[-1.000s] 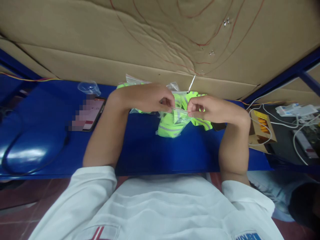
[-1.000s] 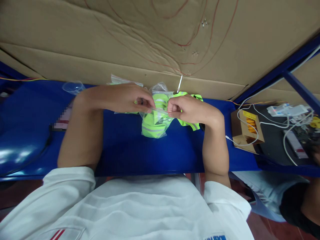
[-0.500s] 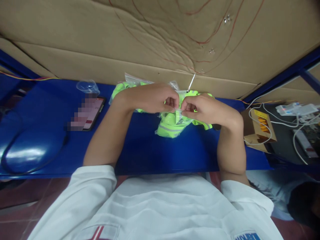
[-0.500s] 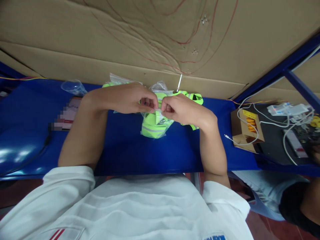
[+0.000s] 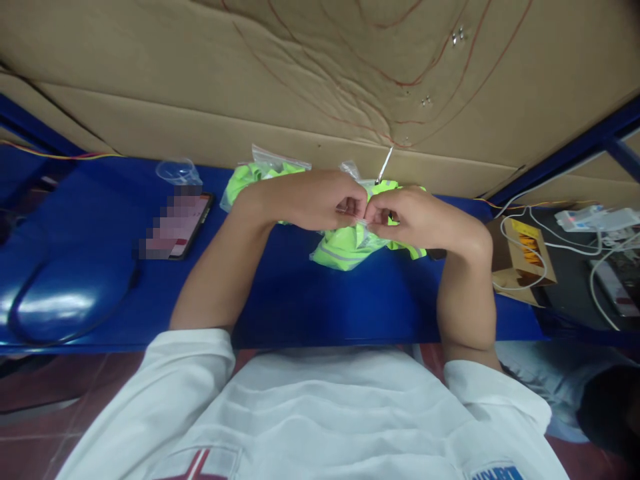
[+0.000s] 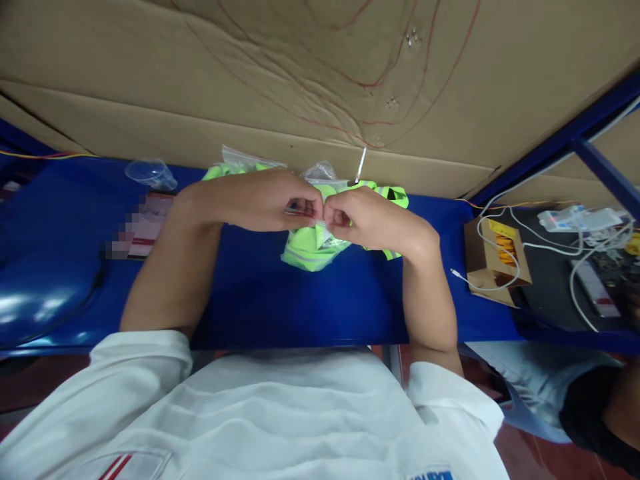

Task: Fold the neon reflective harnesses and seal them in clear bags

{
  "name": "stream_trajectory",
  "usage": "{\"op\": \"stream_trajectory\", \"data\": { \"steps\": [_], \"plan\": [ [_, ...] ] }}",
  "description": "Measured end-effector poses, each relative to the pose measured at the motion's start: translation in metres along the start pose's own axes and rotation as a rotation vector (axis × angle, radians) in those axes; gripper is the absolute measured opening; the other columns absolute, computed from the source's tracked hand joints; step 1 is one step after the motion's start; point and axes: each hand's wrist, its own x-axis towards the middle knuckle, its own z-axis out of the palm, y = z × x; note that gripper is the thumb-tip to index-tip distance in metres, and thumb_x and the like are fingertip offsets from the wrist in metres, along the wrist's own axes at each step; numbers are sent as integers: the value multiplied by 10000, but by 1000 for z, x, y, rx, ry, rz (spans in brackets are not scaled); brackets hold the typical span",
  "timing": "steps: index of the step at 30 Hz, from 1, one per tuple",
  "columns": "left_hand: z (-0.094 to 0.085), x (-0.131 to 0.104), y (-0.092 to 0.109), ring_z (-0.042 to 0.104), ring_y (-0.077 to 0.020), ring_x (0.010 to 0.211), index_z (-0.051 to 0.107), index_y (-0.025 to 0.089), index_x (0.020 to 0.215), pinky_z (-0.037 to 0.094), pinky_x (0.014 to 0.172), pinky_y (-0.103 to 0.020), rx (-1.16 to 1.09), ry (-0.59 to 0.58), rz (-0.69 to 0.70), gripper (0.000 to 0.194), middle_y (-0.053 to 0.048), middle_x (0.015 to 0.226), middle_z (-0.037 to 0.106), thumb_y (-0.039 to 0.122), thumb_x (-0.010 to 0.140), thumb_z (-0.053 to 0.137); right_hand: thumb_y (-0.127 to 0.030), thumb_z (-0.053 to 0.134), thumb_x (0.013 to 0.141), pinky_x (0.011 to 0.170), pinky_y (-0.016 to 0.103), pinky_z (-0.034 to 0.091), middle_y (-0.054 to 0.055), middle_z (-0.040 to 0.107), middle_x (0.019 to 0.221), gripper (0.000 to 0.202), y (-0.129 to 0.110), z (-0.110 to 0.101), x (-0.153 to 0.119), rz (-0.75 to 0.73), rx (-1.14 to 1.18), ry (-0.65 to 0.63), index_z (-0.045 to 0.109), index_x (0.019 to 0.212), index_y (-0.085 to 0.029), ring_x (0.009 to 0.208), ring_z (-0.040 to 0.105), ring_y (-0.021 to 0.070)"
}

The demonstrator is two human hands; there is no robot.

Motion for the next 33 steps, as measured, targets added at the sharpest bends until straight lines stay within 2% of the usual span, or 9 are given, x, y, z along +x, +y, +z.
{"op": "stream_trajectory", "data": {
  "steps": [7, 11, 14, 19, 22, 26, 29, 31, 33],
  "plan": [
    [-7, -10, -15, 669, -152, 736, 779, 203, 994, 438, 666, -248, -39, -35, -77, 203, -7, 884, 770, 330, 916, 641, -303, 615, 980, 650, 259, 354, -6, 673, 748, 141, 4, 6, 6, -34, 37, 10, 691, 953, -187, 649, 549, 137],
    [-7, -6, -12, 635, -157, 672, 755, 189, 866, 402, 641, -281, 27, 30, -63, 137, -19, 778, 725, 251, 889, 634, -286, 593, 975, 654, 270, 354, -22, 637, 732, 114, 5, 5, 7, -54, 27, 18, 672, 941, -213, 646, 518, 140],
    [-6, 0, -8, 614, -157, 637, 743, 188, 829, 400, 626, -292, -24, 37, -57, 136, -16, 716, 694, 218, 888, 624, -300, 599, 970, 648, 277, 360, -28, 622, 718, 110, 7, 3, 6, -19, 53, -3, 659, 919, -223, 634, 508, 142],
    [-15, -6, -16, 663, -149, 772, 797, 188, 1012, 447, 710, -252, -81, 19, -126, 187, -13, 893, 776, 294, 934, 663, -403, 590, 996, 678, 299, 427, 17, 701, 819, 205, 13, -4, 0, 76, 108, -22, 663, 943, -219, 715, 603, 175],
    [-20, -12, -14, 664, -153, 770, 801, 181, 978, 453, 733, -257, -72, 24, -153, 157, -16, 872, 775, 271, 924, 683, -466, 591, 994, 679, 326, 453, 30, 712, 824, 257, 14, -6, 0, 94, 122, -38, 666, 940, -226, 713, 611, 193],
    [-18, -10, -6, 622, -124, 742, 774, 174, 985, 430, 720, -247, -8, 9, -155, 229, -20, 866, 752, 244, 996, 557, -542, 608, 976, 693, 354, 473, 51, 727, 855, 316, 18, -8, -2, 119, 149, -70, 682, 971, -235, 745, 630, 217],
    [-18, -9, -10, 631, -130, 768, 766, 167, 990, 432, 713, -245, -25, 34, -158, 213, -26, 883, 750, 254, 983, 573, -596, 667, 926, 695, 360, 494, 58, 739, 891, 370, 24, -11, -9, 186, 214, -102, 695, 1012, -236, 766, 648, 225],
    [-22, -15, -17, 638, -138, 761, 775, 164, 986, 437, 692, -246, -61, 10, -185, 194, -25, 859, 753, 276, 953, 620, -617, 673, 918, 682, 360, 502, 57, 737, 884, 397, 28, -15, -16, 230, 256, -139, 697, 1018, -234, 753, 644, 221],
    [-30, -27, -22, 643, -135, 769, 786, 176, 1010, 452, 691, -236, -109, -76, -217, 215, -14, 870, 770, 313, 948, 631, -617, 658, 933, 670, 354, 498, 53, 730, 861, 392, 30, -19, -21, 241, 271, -175, 706, 988, -231, 739, 634, 212]
  ]
}}
